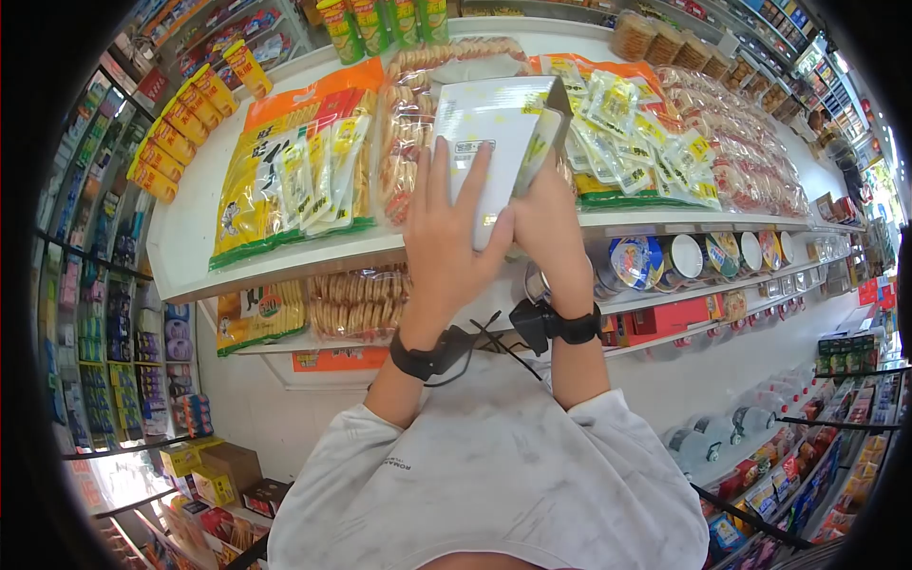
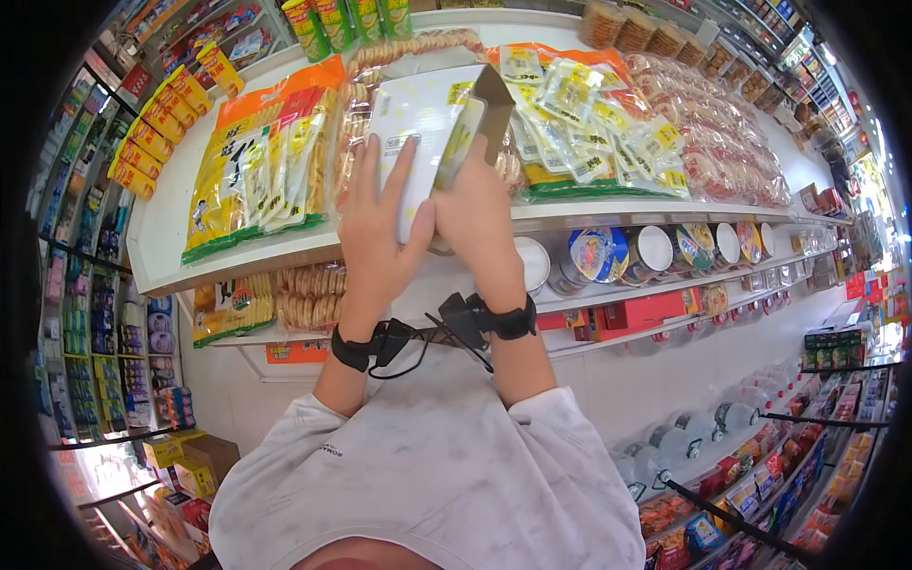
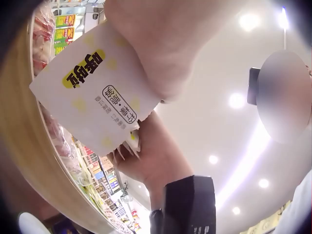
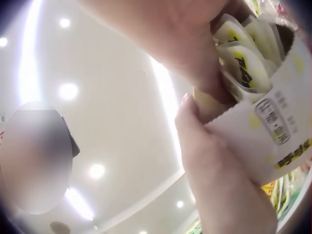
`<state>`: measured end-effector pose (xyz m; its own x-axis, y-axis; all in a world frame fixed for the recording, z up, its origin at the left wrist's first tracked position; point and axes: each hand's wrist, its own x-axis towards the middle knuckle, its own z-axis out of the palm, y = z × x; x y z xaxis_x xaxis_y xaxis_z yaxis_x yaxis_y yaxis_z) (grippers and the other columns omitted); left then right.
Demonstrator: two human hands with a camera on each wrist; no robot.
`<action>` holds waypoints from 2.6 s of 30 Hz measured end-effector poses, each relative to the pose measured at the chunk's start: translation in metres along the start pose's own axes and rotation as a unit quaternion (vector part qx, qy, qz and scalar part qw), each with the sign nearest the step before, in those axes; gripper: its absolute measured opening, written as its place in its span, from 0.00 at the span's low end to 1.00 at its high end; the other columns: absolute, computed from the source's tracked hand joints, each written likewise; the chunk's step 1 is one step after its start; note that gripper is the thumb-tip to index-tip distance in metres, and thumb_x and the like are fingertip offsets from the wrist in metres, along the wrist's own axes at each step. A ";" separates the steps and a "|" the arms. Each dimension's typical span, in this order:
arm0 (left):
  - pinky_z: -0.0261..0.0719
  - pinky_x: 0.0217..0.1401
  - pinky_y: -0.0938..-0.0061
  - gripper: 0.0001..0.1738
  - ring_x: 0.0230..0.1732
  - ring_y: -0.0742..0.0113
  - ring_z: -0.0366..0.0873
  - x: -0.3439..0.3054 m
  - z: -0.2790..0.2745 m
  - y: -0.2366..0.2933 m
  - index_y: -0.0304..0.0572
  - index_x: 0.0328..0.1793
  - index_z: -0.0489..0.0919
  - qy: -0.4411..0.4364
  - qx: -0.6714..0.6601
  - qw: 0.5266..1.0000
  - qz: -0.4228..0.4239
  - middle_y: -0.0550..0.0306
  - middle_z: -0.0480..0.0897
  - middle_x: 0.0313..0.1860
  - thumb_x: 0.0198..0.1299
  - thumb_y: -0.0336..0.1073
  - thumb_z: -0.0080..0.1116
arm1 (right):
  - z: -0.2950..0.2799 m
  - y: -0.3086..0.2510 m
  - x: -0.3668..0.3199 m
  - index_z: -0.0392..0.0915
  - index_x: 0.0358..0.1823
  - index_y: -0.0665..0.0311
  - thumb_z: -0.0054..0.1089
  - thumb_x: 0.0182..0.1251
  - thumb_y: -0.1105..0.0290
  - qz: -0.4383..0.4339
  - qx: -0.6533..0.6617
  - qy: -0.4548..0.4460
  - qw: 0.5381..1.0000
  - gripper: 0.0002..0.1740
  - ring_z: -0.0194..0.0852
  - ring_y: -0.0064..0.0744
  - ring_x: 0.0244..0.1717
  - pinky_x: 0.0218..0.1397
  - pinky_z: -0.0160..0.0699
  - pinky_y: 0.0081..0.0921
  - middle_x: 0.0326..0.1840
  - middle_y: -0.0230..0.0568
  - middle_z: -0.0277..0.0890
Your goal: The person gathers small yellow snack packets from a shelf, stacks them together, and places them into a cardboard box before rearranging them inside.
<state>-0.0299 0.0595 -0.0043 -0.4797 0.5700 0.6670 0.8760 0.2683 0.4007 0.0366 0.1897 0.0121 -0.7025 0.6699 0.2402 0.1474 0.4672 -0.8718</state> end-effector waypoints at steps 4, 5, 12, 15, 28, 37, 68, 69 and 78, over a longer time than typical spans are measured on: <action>0.61 0.83 0.44 0.36 0.84 0.29 0.61 -0.002 0.001 -0.015 0.49 0.86 0.71 0.023 -0.070 0.997 -0.034 0.27 0.65 0.84 0.73 0.48 0.59 | 0.011 -0.003 0.011 0.60 0.75 0.84 0.66 0.75 0.55 0.022 0.017 -0.012 1.000 0.43 0.85 0.69 0.61 0.61 0.84 0.49 0.58 0.77 0.82; 0.61 0.84 0.49 0.34 0.85 0.32 0.61 -0.002 0.001 -0.018 0.48 0.85 0.71 0.025 -0.076 0.995 -0.051 0.31 0.66 0.84 0.76 0.46 0.56 | 0.016 0.002 0.014 0.57 0.77 0.86 0.64 0.76 0.54 0.006 0.026 0.001 1.000 0.45 0.85 0.69 0.61 0.61 0.84 0.49 0.59 0.79 0.81; 0.56 0.87 0.56 0.32 0.86 0.43 0.62 -0.005 0.006 -0.045 0.38 0.85 0.68 0.059 -0.239 0.962 -0.119 0.33 0.66 0.85 0.80 0.44 0.52 | 0.007 -0.034 0.000 0.57 0.77 0.90 0.55 0.83 0.50 0.096 0.259 -0.083 0.957 0.45 0.88 0.65 0.56 0.53 0.87 0.50 0.59 0.76 0.81; 0.54 0.88 0.59 0.34 0.87 0.49 0.60 -0.011 0.012 -0.052 0.32 0.87 0.63 0.069 -0.308 0.938 -0.142 0.38 0.64 0.87 0.81 0.42 0.50 | 0.017 -0.024 0.008 0.68 0.68 0.90 0.54 0.83 0.54 0.022 0.185 -0.171 0.968 0.37 0.91 0.64 0.47 0.49 0.89 0.50 0.50 0.75 0.84; 0.70 0.80 0.56 0.49 0.82 0.50 0.67 -0.016 -0.027 -0.051 0.29 0.89 0.56 0.092 -0.263 0.939 -0.204 0.36 0.66 0.83 0.68 0.34 0.71 | 0.025 -0.043 0.002 0.71 0.70 0.76 0.59 0.76 0.70 -0.306 -0.066 0.038 0.949 0.26 0.69 0.66 0.72 0.76 0.70 0.50 0.70 0.66 0.72; 0.70 0.76 0.66 0.37 0.71 0.60 0.73 -0.020 -0.015 -0.062 0.28 0.84 0.65 0.036 -0.370 0.877 -0.305 0.43 0.74 0.76 0.75 0.40 0.62 | 0.011 -0.007 -0.012 0.69 0.75 0.74 0.62 0.81 0.61 0.002 0.095 -0.096 0.991 0.30 0.81 0.52 0.68 0.59 0.85 0.38 0.64 0.62 0.80; 0.82 0.66 0.65 0.16 0.60 0.61 0.85 -0.001 -0.052 -0.006 0.30 0.66 0.79 0.171 -0.380 0.901 -0.125 0.46 0.86 0.59 0.83 0.32 0.48 | -0.091 0.146 0.029 0.84 0.64 0.65 0.73 0.61 0.77 -0.075 -0.281 0.215 0.932 0.27 0.76 0.55 0.63 0.69 0.75 0.46 0.56 0.49 0.80; 0.82 0.65 0.66 0.15 0.58 0.62 0.85 -0.002 -0.051 -0.002 0.30 0.65 0.80 0.111 -0.419 0.890 -0.143 0.47 0.87 0.57 0.83 0.32 0.48 | -0.091 0.140 0.029 0.85 0.62 0.66 0.72 0.64 0.77 -0.076 -0.263 0.225 0.935 0.23 0.77 0.54 0.62 0.69 0.75 0.45 0.56 0.50 0.81; 0.82 0.70 0.64 0.26 0.63 0.59 0.84 -0.010 0.039 0.008 0.32 0.75 0.73 -0.262 -0.612 0.698 -0.263 0.45 0.84 0.63 0.84 0.45 0.52 | -0.069 0.095 0.000 0.86 0.59 0.72 0.64 0.77 0.73 -0.047 -0.041 0.285 0.956 0.15 0.88 0.53 0.58 0.64 0.82 0.40 0.63 0.56 0.86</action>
<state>-0.0164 0.0864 -0.0322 -0.3541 0.9347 0.0316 -0.2674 -0.1336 0.9543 0.0986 0.2742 -0.0411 -0.2241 0.8181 0.5296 0.1731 0.5682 -0.8045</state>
